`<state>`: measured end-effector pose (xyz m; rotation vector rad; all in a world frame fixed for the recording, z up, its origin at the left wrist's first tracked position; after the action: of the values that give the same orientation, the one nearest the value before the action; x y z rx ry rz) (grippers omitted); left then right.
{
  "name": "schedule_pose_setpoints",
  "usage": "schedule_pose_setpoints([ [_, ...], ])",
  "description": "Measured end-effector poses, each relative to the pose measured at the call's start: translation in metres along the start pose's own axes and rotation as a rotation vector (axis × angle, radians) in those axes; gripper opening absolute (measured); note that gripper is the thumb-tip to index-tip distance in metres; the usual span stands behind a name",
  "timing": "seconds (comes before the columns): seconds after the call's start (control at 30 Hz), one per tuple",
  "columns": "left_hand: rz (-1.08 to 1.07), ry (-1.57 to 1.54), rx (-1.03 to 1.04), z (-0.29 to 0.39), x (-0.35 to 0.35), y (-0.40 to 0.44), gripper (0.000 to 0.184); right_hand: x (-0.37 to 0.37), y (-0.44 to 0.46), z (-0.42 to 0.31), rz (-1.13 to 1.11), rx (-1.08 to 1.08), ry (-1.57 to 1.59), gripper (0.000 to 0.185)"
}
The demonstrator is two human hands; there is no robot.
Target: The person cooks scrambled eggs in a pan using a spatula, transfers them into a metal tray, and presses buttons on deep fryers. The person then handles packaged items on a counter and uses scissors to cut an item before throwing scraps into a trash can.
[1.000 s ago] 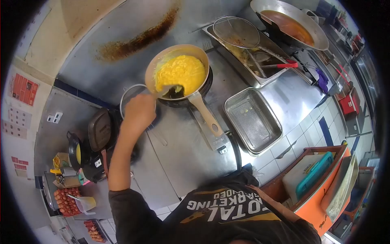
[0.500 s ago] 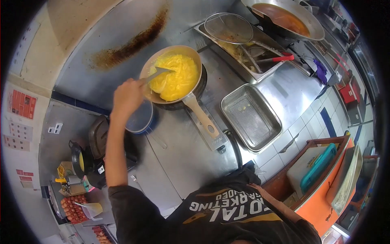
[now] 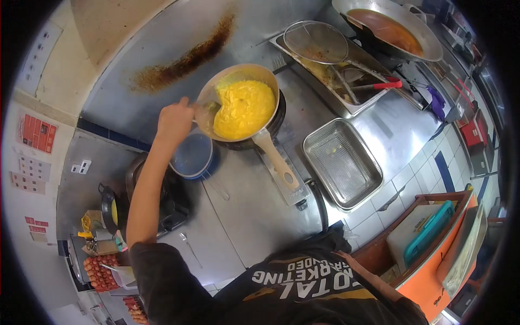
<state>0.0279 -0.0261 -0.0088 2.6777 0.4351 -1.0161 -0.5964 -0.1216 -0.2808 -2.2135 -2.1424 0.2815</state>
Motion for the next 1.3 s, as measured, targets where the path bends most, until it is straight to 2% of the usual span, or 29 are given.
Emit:
schedule_pose_setpoints([
  [0.23,0.103,-0.100,0.009,0.004,-0.004,0.025,0.034,0.001,-0.009,0.019,0.044,0.057,0.089,0.068],
  [0.3,-0.060,-0.240,-0.146,-0.006,-0.029,0.019,0.029,0.001,-0.005,0.008,0.013,0.153,0.070,0.068],
  [0.33,-0.063,-0.240,-0.137,-0.010,-0.027,0.017,0.029,0.003,-0.005,0.009,0.016,0.156,0.079,0.068],
  [0.4,-0.161,-0.444,-0.346,-0.031,-0.014,0.008,0.022,0.004,-0.006,0.011,0.044,-0.008,0.146,0.068],
  [0.53,-0.251,-0.397,-0.370,-0.038,0.011,0.015,0.020,-0.001,-0.003,0.014,-0.043,0.113,-0.019,0.076],
  [0.6,-0.305,-0.496,-0.388,-0.031,0.038,0.027,0.022,0.000,0.000,0.021,-0.086,0.103,-0.087,0.088],
  [0.73,-0.343,-0.700,-0.357,-0.008,0.049,0.056,0.025,-0.001,0.002,0.029,-0.119,0.073,-0.144,0.089],
  [0.8,-0.137,-0.838,-0.292,0.006,0.041,0.056,0.027,-0.001,0.001,0.031,-0.125,0.060,-0.157,0.090],
  [0.83,-0.135,-0.842,-0.295,0.011,0.034,0.053,0.027,-0.001,0.000,0.032,-0.127,0.055,-0.163,0.090],
  [0.9,-0.132,-0.837,-0.164,0.016,0.009,0.041,0.028,-0.001,-0.001,0.034,-0.129,0.047,-0.170,0.091],
  [1.07,-0.213,-0.692,-0.060,-0.006,-0.071,-0.005,0.027,0.000,-0.005,0.038,-0.138,0.020,-0.199,0.092],
  [1.17,-0.225,-0.636,-0.064,-0.022,-0.106,-0.040,0.027,0.000,-0.008,0.040,-0.139,-0.003,-0.216,0.093],
  [1.2,-0.287,-0.622,-0.102,-0.024,-0.120,-0.050,0.025,0.001,-0.009,0.041,-0.141,-0.018,-0.225,0.094],
  [1.3,-0.356,-0.571,-0.143,-0.010,-0.114,-0.062,0.024,-0.001,-0.014,0.044,-0.143,-0.077,-0.298,0.095],
])
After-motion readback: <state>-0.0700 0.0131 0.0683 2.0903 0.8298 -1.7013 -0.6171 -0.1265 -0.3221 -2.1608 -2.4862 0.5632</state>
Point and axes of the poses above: each hand's wrist, its own y-axis towards the middle knuckle, its own x-axis out of the palm, z = x × y, the point moved 2 cm from there along y, towards the middle knuckle, and after that the axes turned 15 degrees about y, right-handed, at the moved point
